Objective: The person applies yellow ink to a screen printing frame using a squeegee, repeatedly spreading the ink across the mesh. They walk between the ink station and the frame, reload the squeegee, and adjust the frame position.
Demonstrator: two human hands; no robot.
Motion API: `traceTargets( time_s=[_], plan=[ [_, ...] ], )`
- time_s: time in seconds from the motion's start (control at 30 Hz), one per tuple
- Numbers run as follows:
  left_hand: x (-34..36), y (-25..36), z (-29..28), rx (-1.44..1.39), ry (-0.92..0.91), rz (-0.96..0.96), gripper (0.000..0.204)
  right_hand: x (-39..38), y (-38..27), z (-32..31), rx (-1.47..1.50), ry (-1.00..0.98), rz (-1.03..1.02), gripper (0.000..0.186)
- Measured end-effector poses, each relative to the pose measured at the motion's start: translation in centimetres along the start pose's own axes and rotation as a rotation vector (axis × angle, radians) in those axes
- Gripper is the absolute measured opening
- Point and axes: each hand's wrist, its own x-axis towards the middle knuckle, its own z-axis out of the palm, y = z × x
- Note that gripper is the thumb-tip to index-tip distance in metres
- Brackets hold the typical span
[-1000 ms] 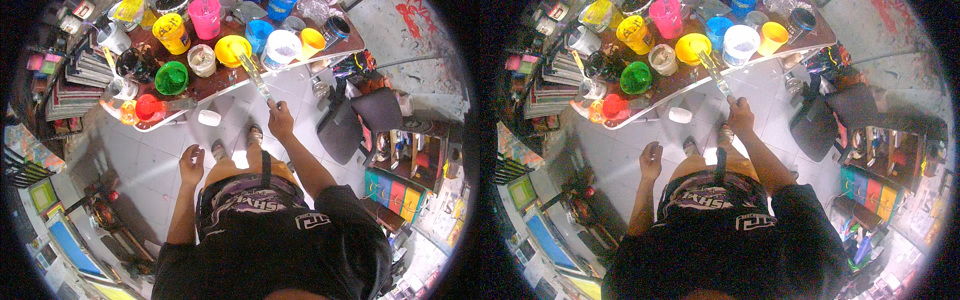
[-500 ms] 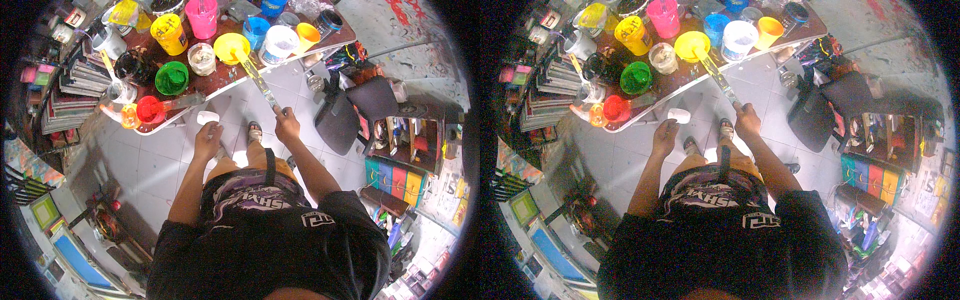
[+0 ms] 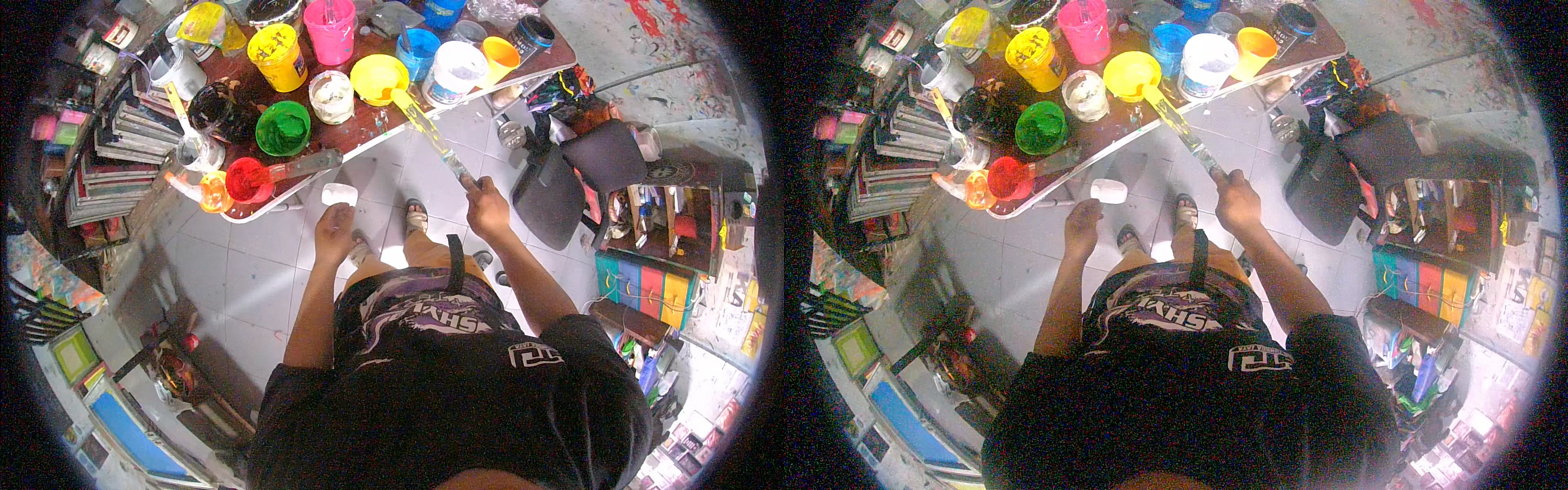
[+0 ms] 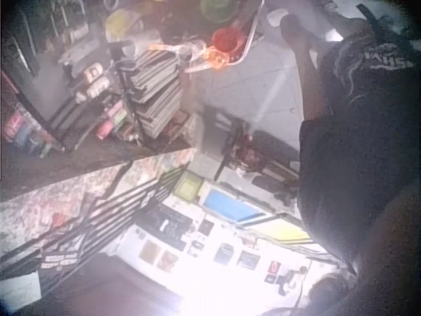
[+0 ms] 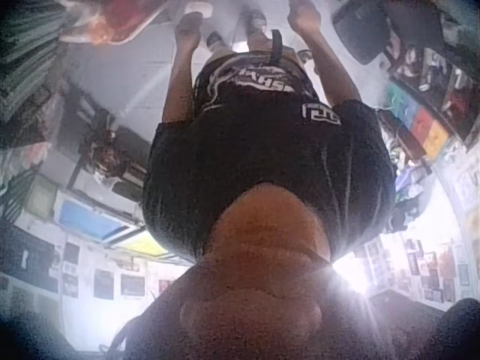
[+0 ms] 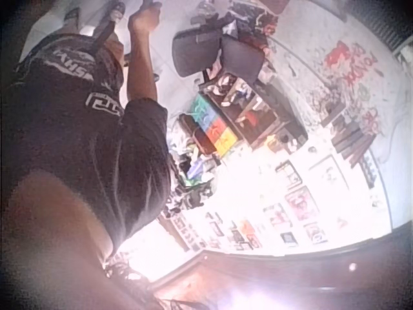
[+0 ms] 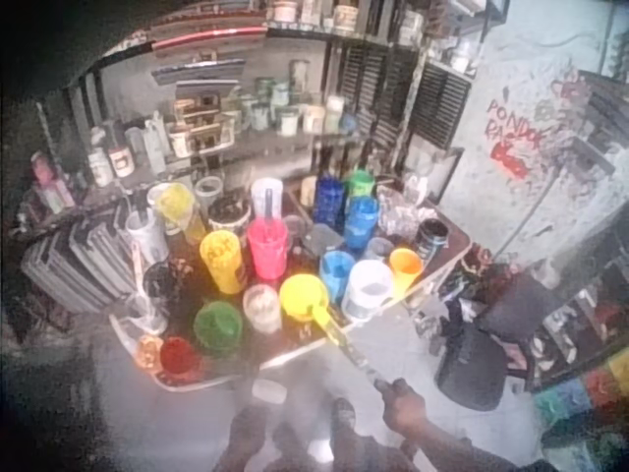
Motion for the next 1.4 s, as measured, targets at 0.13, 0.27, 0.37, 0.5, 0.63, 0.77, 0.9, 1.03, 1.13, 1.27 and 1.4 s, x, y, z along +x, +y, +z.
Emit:
traceTargets(
  time_s=[0.13, 0.27, 0.37, 0.5, 0.63, 0.77, 0.9, 1.03, 1.13, 1.27, 1.4],
  plan=[
    [0.1, -0.9, -0.2, -0.026, 0.008, -0.016, 0.024, -0.7, 0.2, -0.5, -0.008, 0.003, -0.014, 0.034],
    [-0.1, -0.8, -0.4, -0.051, 0.007, -0.019, 0.025, -1.2, 0.2, -1.7, -0.064, -0.068, -0.004, 0.037],
    [-0.3, -1.7, -0.1, -0.125, 0.044, 0.014, 0.027, -1.6, 0.2, -3.0, -0.058, -0.073, 0.001, 0.035],
    [-0.8, -1.3, -0.2, -0.132, 0.039, -0.013, 0.026, -2.5, 2.5, -2.4, 0.278, -0.002, -0.087, 0.035],
    [-0.8, -3.3, -0.4, 0.096, 0.030, 0.081, 0.022, -1.2, 3.3, 0.3, 0.902, -0.054, -0.096, 0.040],
    [-1.3, -2.7, -0.8, 0.108, 0.035, 0.014, 0.022, 2.0, 2.3, 4.2, 1.157, -0.104, 0.061, 0.038],
    [-2.4, -0.5, -1.5, 0.113, 0.054, -0.049, 0.023, 5.2, -0.5, 6.5, 1.411, -0.169, 0.303, 0.035],
    [-3.2, 0.3, -2.0, 0.162, 0.079, -0.074, 0.024, 6.2, -1.9, 8.1, 1.324, -0.152, 0.261, 0.034],
    [-3.5, -0.4, -2.2, 0.098, 0.099, -0.074, 0.024, 6.0, -0.9, 11.0, 1.214, -0.077, 0.134, 0.033],
    [-3.5, -0.2, -2.0, 0.145, 0.092, -0.050, 0.024, 5.8, -0.1, 11.3, 1.125, -0.085, 0.132, 0.032],
    [-3.1, -0.3, -1.7, 0.148, 0.083, -0.022, 0.025, 5.0, -0.2, 9.8, 1.165, -0.181, 0.274, 0.031]
  ],
)
